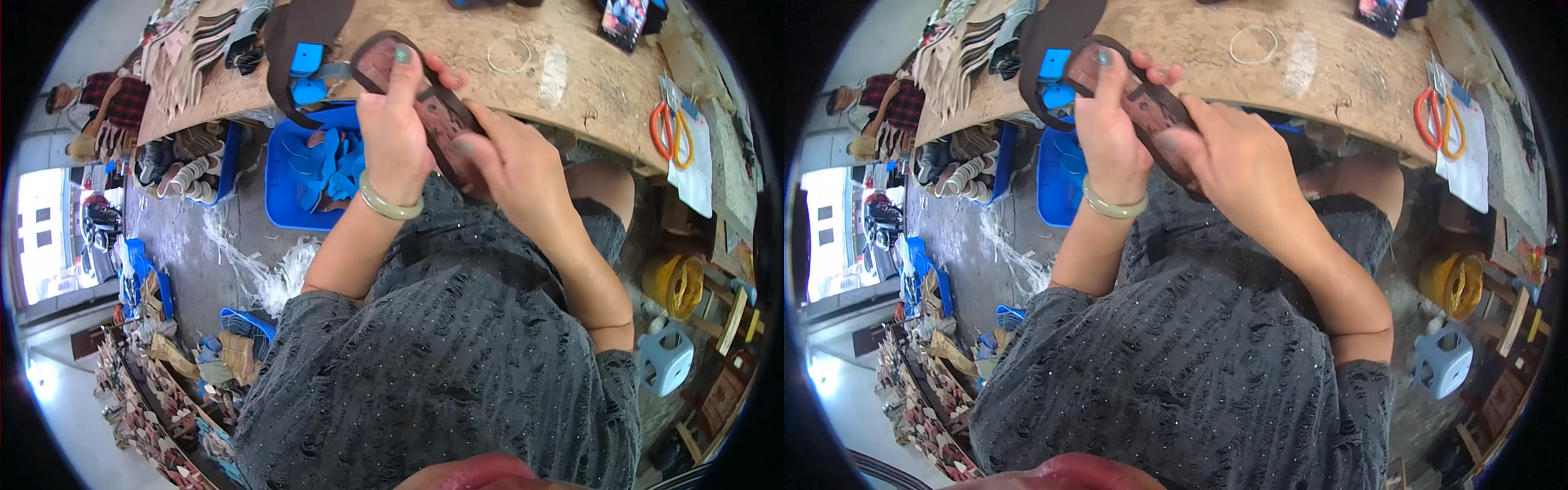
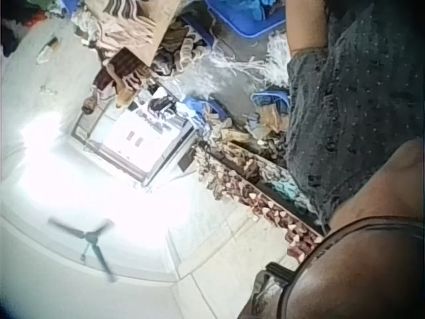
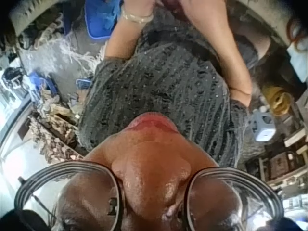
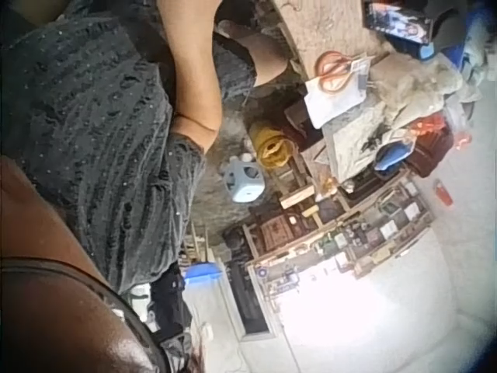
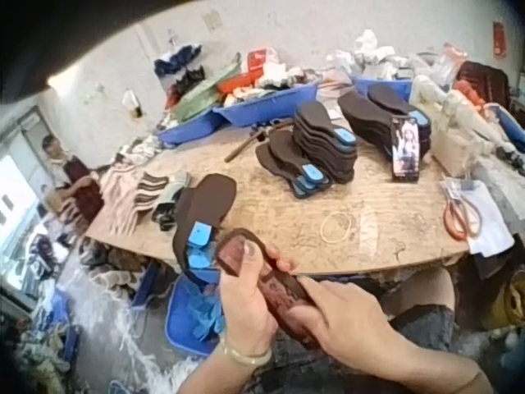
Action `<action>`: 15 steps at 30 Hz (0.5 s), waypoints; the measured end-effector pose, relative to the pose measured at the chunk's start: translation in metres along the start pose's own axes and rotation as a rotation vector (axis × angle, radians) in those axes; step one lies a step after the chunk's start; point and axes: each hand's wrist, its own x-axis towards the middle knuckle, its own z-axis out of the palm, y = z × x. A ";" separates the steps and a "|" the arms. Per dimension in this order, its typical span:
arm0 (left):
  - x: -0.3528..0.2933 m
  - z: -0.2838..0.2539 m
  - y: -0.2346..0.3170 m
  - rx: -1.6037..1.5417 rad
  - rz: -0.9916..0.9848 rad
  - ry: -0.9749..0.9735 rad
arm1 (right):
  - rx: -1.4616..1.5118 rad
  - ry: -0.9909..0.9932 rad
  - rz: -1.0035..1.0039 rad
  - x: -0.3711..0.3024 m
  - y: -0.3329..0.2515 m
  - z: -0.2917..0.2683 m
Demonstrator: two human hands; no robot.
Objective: The recorder is assembling and inspecting shoe soles and insoles in a workshop.
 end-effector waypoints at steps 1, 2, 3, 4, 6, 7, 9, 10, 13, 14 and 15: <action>0.002 -0.001 0.005 0.073 0.000 0.000 | 0.243 -0.074 0.155 0.010 -0.002 -0.001; 0.000 -0.004 0.004 0.197 0.006 -0.058 | 0.344 -0.153 0.268 0.012 0.004 -0.008; -0.002 -0.012 -0.002 0.381 -0.057 -0.028 | 0.479 -0.163 0.318 0.012 0.019 -0.007; -0.002 -0.022 0.000 0.724 -0.090 -0.097 | 0.625 -0.263 0.381 0.021 0.020 -0.012; -0.018 0.009 0.031 0.695 -0.095 -0.204 | 0.667 -0.462 0.369 0.012 0.040 -0.026; -0.017 0.000 0.018 0.706 0.029 -0.204 | 0.668 -0.447 0.306 0.006 0.050 -0.020; -0.014 0.005 0.009 0.066 -0.113 -0.228 | 0.478 -0.336 0.183 0.002 0.047 -0.007; -0.014 0.004 0.009 0.082 -0.123 -0.318 | 0.413 -0.273 0.200 0.000 0.033 -0.005; -0.018 0.004 0.014 0.087 -0.072 -0.350 | 0.383 -0.223 0.081 -0.006 0.026 -0.001; -0.020 0.006 0.014 0.085 -0.088 -0.345 | 0.394 -0.257 0.091 -0.008 0.030 -0.001; -0.021 0.007 0.015 0.084 -0.103 -0.336 | 0.407 -0.293 0.101 -0.008 0.033 -0.003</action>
